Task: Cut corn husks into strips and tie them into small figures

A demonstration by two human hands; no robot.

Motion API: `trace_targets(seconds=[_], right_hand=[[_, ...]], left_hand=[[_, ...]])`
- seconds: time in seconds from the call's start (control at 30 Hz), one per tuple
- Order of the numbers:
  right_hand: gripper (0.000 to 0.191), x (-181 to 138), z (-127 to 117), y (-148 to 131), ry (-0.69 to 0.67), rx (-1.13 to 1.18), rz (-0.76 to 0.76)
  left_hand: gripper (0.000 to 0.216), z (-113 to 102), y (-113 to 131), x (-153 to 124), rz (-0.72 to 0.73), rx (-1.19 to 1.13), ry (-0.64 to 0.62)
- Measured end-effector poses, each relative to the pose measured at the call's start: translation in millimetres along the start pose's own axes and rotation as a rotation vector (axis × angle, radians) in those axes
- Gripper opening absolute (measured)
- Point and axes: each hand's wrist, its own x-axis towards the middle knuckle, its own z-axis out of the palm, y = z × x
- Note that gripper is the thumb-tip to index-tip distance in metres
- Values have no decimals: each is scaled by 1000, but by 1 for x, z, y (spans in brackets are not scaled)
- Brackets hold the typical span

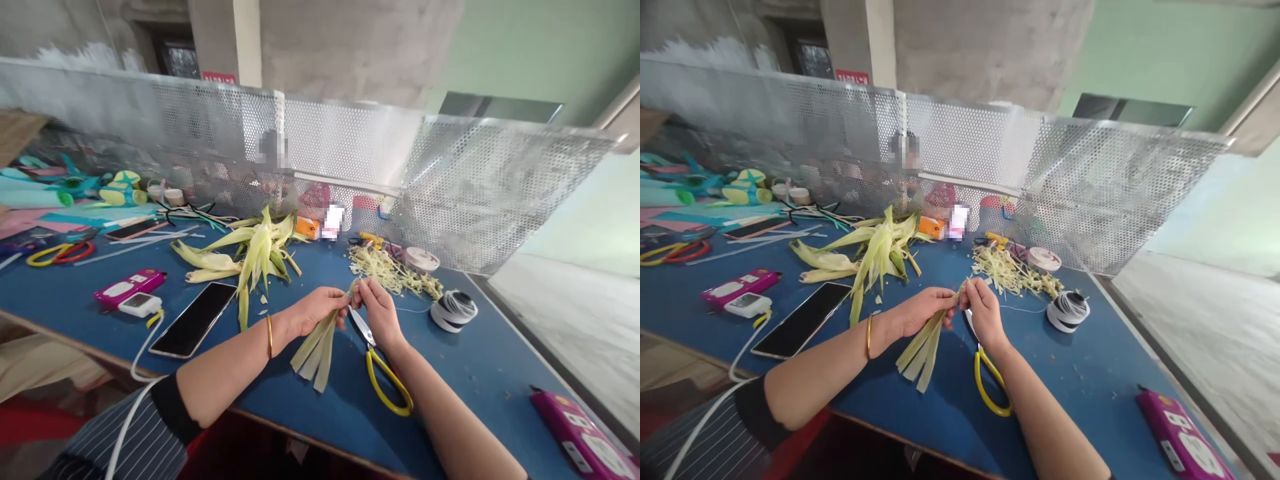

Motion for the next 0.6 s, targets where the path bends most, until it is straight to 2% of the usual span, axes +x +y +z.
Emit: trace_targets(seconds=[0.17, 0.37, 0.47, 0.6], right_hand=[[33, -3, -9, -6, 0, -141, -64], [29, -12, -12, 7, -166, -492, -117], [25, -17, -11, 13, -248, -585, -206], [22, -21, -8, 15, -337, -637, -281]], left_hand=[[24, -4, 9, 7, 54, 20, 77], [34, -15, 2, 8, 69, 27, 70], [38, -14, 0, 7, 78, 63, 119], [26, -10, -3, 7, 142, 161, 232]])
